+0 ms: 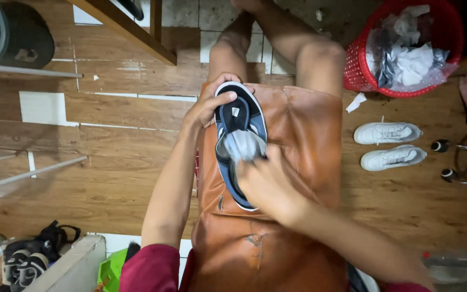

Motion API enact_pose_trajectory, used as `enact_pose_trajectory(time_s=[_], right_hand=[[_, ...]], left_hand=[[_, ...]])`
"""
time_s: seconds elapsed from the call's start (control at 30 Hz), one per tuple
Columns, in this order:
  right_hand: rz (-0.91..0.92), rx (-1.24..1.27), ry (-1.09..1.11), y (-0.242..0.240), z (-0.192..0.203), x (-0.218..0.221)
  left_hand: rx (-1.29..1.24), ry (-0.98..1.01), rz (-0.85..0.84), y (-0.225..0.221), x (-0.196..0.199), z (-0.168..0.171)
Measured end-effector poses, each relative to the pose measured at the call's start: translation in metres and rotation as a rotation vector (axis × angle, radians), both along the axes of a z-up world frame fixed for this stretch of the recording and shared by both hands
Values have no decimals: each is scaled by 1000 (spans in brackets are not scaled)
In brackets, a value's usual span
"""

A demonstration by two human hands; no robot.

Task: Scrubbing the interior of a black slip-on shoe using a toothbrush and soapy water to clean the lining.

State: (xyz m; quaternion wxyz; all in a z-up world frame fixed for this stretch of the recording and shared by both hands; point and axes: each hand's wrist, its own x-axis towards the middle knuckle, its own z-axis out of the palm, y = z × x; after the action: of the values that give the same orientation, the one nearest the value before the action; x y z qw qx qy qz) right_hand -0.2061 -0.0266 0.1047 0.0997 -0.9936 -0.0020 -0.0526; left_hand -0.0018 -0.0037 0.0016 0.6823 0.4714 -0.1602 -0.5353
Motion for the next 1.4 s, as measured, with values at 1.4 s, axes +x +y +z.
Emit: enact_pose_trajectory(time_s=[1.4], right_hand=[[107, 67, 139, -21, -11, -6]], left_hand=[[41, 141, -20, -1, 0, -27]])
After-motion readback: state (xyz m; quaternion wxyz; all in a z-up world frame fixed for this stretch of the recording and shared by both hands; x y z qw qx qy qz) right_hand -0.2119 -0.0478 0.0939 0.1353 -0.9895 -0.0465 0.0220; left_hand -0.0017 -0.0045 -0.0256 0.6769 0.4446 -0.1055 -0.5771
